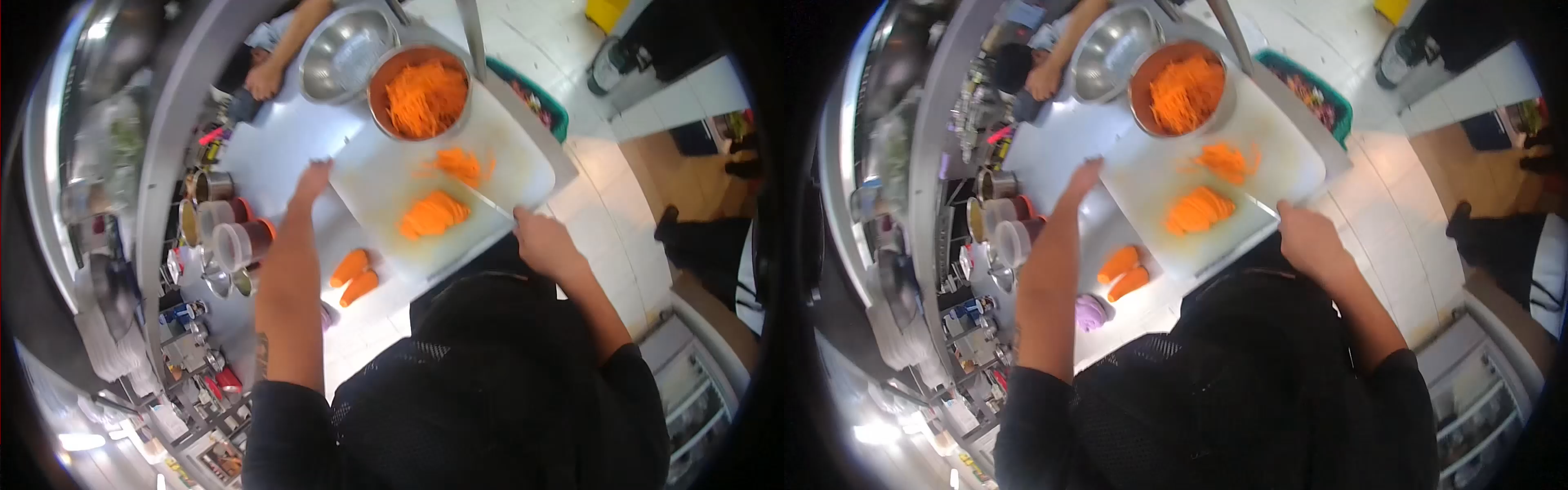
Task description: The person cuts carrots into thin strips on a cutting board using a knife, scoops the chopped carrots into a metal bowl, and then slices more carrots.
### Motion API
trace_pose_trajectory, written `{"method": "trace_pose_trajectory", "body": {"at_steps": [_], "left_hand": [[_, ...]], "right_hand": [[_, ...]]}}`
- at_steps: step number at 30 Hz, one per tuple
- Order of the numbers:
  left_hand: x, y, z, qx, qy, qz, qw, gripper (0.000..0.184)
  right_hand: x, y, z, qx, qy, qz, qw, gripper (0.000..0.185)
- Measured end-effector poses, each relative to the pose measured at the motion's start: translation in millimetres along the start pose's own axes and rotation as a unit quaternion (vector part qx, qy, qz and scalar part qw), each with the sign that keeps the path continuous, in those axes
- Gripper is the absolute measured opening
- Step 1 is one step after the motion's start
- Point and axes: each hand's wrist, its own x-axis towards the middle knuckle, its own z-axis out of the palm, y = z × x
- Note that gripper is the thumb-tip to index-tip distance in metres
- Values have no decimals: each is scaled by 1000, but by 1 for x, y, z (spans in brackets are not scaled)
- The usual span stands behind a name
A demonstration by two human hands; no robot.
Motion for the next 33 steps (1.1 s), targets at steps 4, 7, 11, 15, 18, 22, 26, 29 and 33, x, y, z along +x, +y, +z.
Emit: {"method": "trace_pose_trajectory", "body": {"at_steps": [4,7,11,15,18,22,26,29,33], "left_hand": [[-37,50,-25,71,73,-37,994,35],[-42,69,-40,62,48,-134,988,42],[-18,94,-112,-190,-21,-376,907,71],[2,100,-135,-129,-20,-355,926,102],[-4,109,-115,-156,-21,-350,923,104],[-15,100,-21,-183,133,-337,914,89],[-23,157,-31,-223,294,-363,856,65],[-39,181,-34,-145,397,-313,850,47],[-20,175,-39,-133,389,-233,881,36]], "right_hand": [[4,-3,-9,-17,-57,-1,998,20],[6,-4,-13,-11,-66,-1,998,21],[9,-13,-18,-14,-68,19,997,21],[7,-19,-16,-20,-69,41,997,18],[2,-18,-10,-24,-61,30,997,17],[2,-12,-3,-24,-20,-2,1000,17],[9,-10,-8,-20,-45,9,999,19],[7,-17,-12,-7,-80,32,996,20],[11,-14,-12,6,-111,56,992,25]]}}
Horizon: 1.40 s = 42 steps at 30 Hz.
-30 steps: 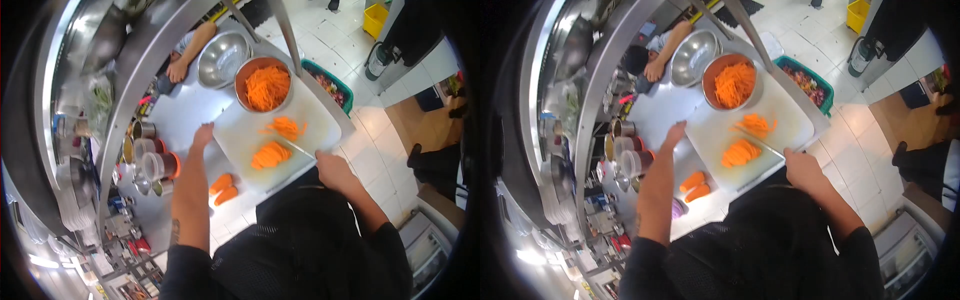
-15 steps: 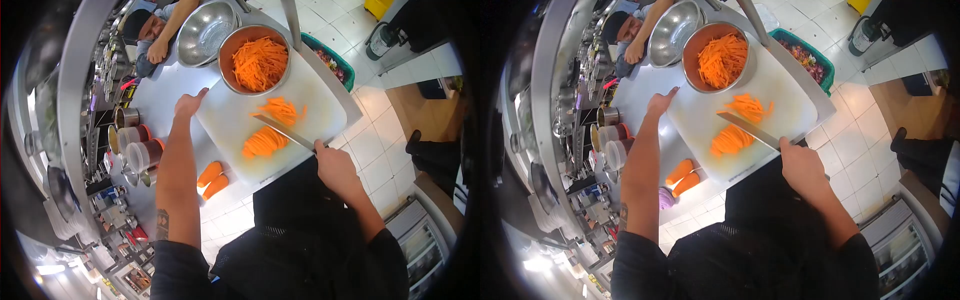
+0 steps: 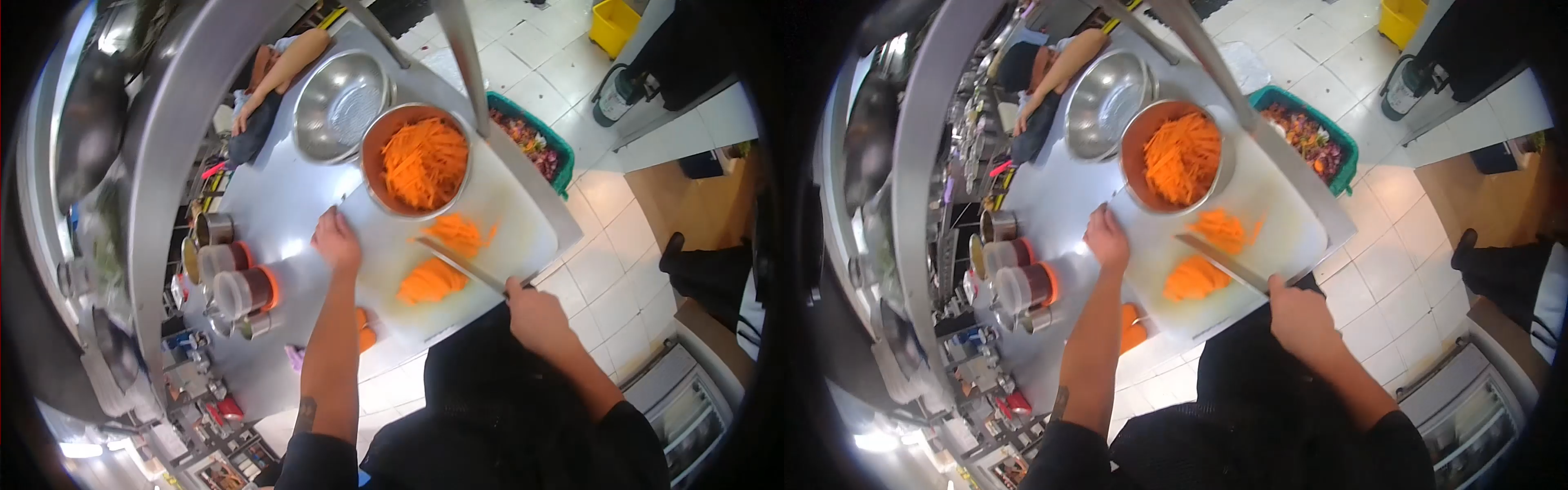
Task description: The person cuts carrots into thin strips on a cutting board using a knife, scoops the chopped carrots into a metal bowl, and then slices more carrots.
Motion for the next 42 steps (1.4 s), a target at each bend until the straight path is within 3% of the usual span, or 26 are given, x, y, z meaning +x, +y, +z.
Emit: {"method": "trace_pose_trajectory", "body": {"at_steps": [2,10,12,14,17,19,21,23,25,26,28,29,31,33,34,36,37,39,40,42], "left_hand": [[-10,-3,-6,0,-24,-21,999,35],[-1,-10,-19,19,-24,17,999,35],[28,-33,-27,16,-140,67,988,33],[56,-56,-33,-33,-129,-9,991,35],[128,-152,-24,111,-109,50,986,53],[171,-169,-43,244,-143,4,959,69],[239,-217,-42,254,-102,41,961,79],[282,-175,-69,227,-56,25,972,83],[306,-129,-83,185,34,70,980,82],[329,-140,-78,182,34,73,980,82],[391,-164,-58,176,-8,103,979,78],[397,-157,-52,191,-51,74,977,73],[436,-199,-21,136,-234,12,962,78],[424,-212,5,174,-242,-17,954,80],[412,-237,32,191,-69,72,977,81],[377,-233,64,255,75,71,961,72],[387,-229,56,253,74,65,962,72],[422,-212,4,137,-243,-41,959,69],[431,-206,-10,192,-218,-60,955,66],[409,-201,-31,155,-258,-45,953,69]], "right_hand": [[2,2,-5,-5,-48,-2,999,26],[-1,1,-1,15,36,-38,999,22],[-1,2,-3,18,47,-43,998,20],[0,3,3,-10,54,-44,997,17],[-6,-1,9,-10,67,-22,997,15],[-7,-5,18,3,108,-8,994,12],[-10,-8,16,7,128,3,992,14],[-10,-13,14,8,114,25,993,14],[-7,-19,13,2,108,44,993,15],[-7,-20,13,-6,105,48,993,15],[-5,-21,13,-16,111,64,992,15],[-5,-23,15,-18,118,69,990,15],[-5,-27,20,-8,125,95,988,15],[-6,-33,16,-13,100,118,988,16],[-6,-35,19,-12,101,130,986,16],[-5,-37,22,-5,117,139,983,16],[-4,-36,22,-11,116,137,984,16],[-5,-37,27,-34,127,137,982,16],[-4,-38,29,-32,122,128,984,16],[1,-38,28,-16,126,132,983,16]]}}
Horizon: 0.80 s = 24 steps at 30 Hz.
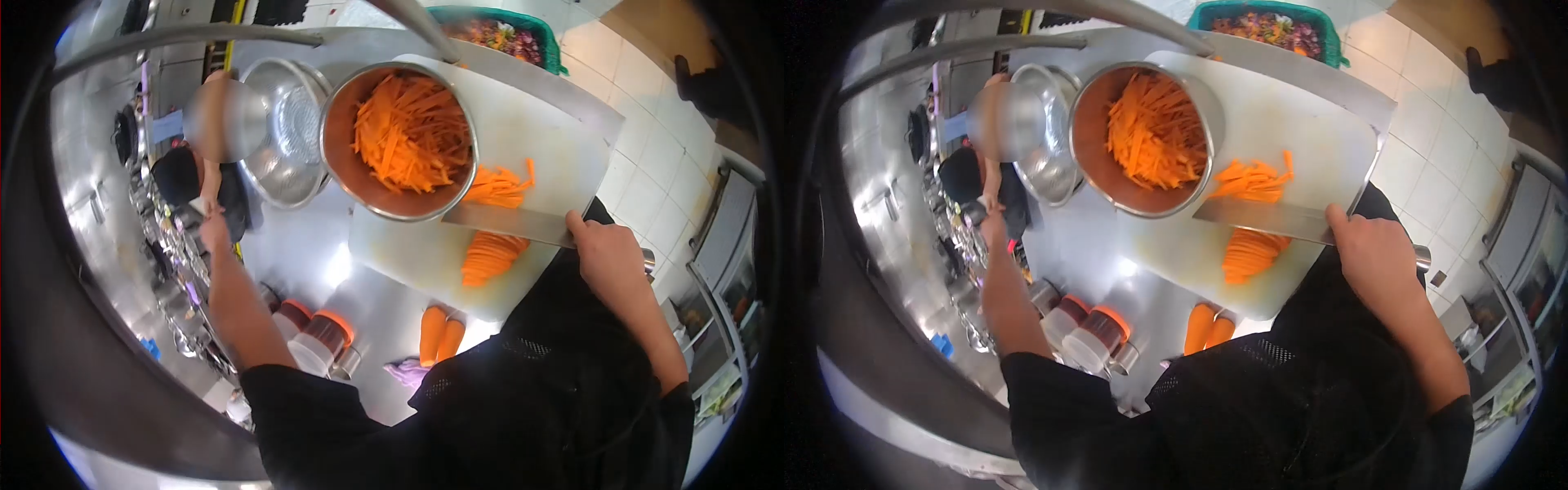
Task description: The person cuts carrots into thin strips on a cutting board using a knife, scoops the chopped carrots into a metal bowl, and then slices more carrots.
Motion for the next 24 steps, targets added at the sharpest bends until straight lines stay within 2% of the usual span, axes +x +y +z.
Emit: {"method": "trace_pose_trajectory", "body": {"at_steps": [2,3,4,5,6,8,9,13,15,16,17,20,22,24], "left_hand": [[49,-58,106,-15,205,76,976,74],[44,-53,105,-20,207,73,975,74],[34,-46,101,-95,29,21,995,77],[18,-45,98,-160,-152,-32,975,80],[6,-47,95,-159,-147,-41,975,80],[-15,-30,94,-123,-42,55,990,80],[-52,0,67,-5,8,78,997,77],[-89,-10,36,35,-13,65,997,76],[-117,0,6,138,104,67,983,74],[-123,4,-8,130,125,58,982,68],[-128,2,-8,152,226,82,959,64],[-116,7,-32,161,254,87,950,54],[-90,11,-52,56,209,82,973,42],[-73,18,-74,52,215,107,969,38]], "right_hand": [[2,-1,-1,5,8,-7,1000,17],[1,-1,0,3,7,-11,1000,16],[1,1,-1,0,6,-15,1000,16],[-1,3,-1,-3,4,-21,1000,16],[1,4,-1,0,-3,-29,1000,14],[3,3,1,3,0,-46,999,13],[4,6,2,10,-3,-52,999,14],[4,11,1,-6,-9,-68,998,19],[4,9,1,8,-21,-69,997,20],[4,10,0,11,-24,-62,998,21],[3,10,4,17,-11,-59,998,21],[3,7,2,1,-16,-49,999,21],[5,8,2,-3,-12,-56,998,20],[1,7,4,-3,-2,-57,998,20]]}}
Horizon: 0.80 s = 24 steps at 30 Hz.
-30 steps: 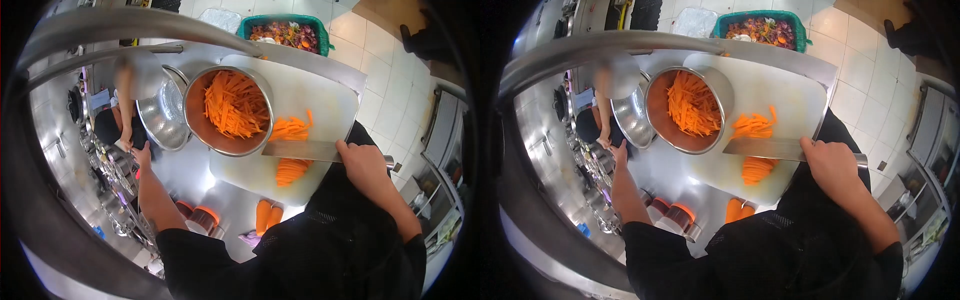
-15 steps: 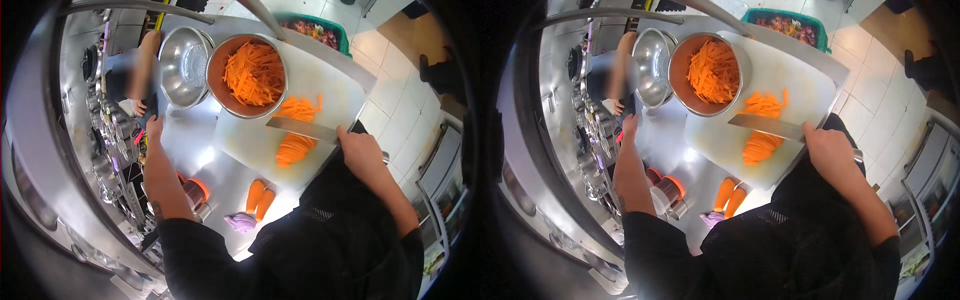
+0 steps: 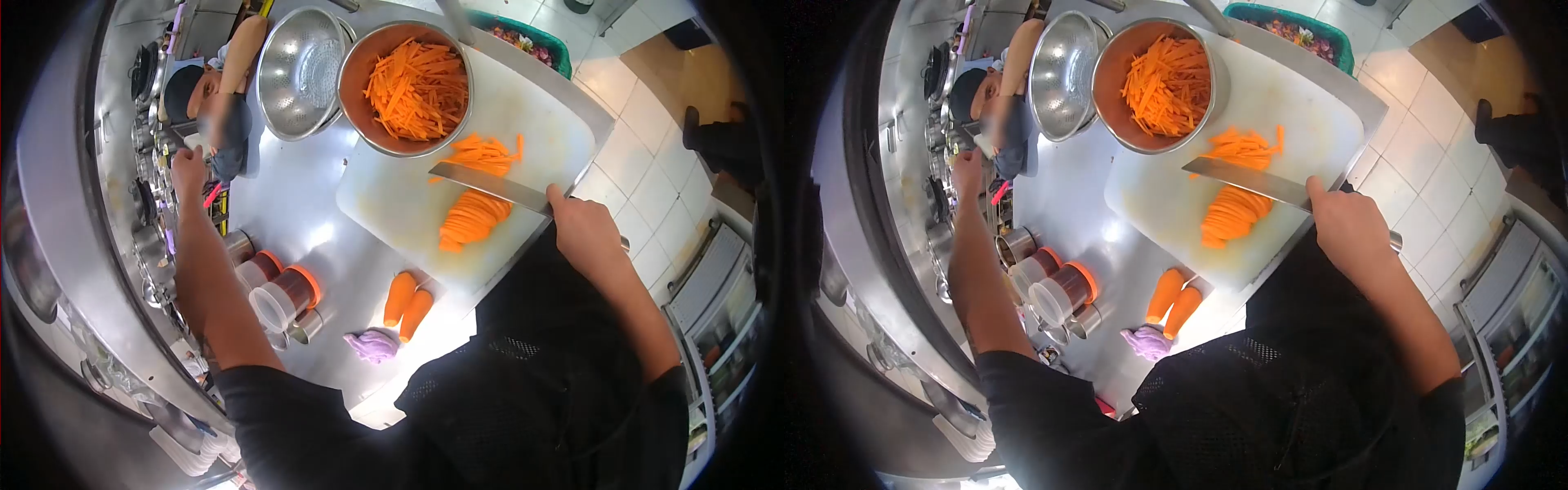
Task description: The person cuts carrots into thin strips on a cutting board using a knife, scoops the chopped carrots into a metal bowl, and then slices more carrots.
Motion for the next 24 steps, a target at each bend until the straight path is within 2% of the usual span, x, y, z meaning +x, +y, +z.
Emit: {"method": "trace_pose_trajectory", "body": {"at_steps": [5,7,8,10,11,12,14,16,18,20,21,22,24], "left_hand": [[60,7,-52,-95,84,61,990,40],[80,20,-72,-128,167,73,975,47],[88,27,-78,-132,166,75,974,47],[98,38,-91,-356,52,-13,933,54],[77,65,-96,-406,63,-37,911,56],[77,63,-86,-409,59,-41,910,56],[80,60,-71,-572,-110,-69,810,55],[73,50,-39,-580,-136,-76,799,58],[70,39,-8,-462,32,-166,871,48],[59,46,-13,-436,76,-128,888,46],[97,15,23,-395,144,-121,899,48],[110,10,28,-401,142,-115,898,48],[115,18,30,-455,-55,-177,871,65]], "right_hand": [[1,-2,-2,-31,5,7,999,20],[0,-4,-1,-30,20,11,999,20],[-1,-5,0,-31,28,10,999,20],[-1,-7,0,-36,16,22,999,20],[-1,-7,0,-42,7,28,999,20],[-2,-9,2,-46,2,30,998,20],[-2,-10,3,-46,33,39,998,20],[-2,-13,1,-49,20,46,998,21],[-2,-13,0,-46,8,71,996,21],[-4,-13,-1,-25,21,55,998,20],[-2,-12,-2,-26,28,64,997,20],[-3,-12,1,-21,38,53,998,20],[-5,-9,0,-21,50,47,997,19]]}}
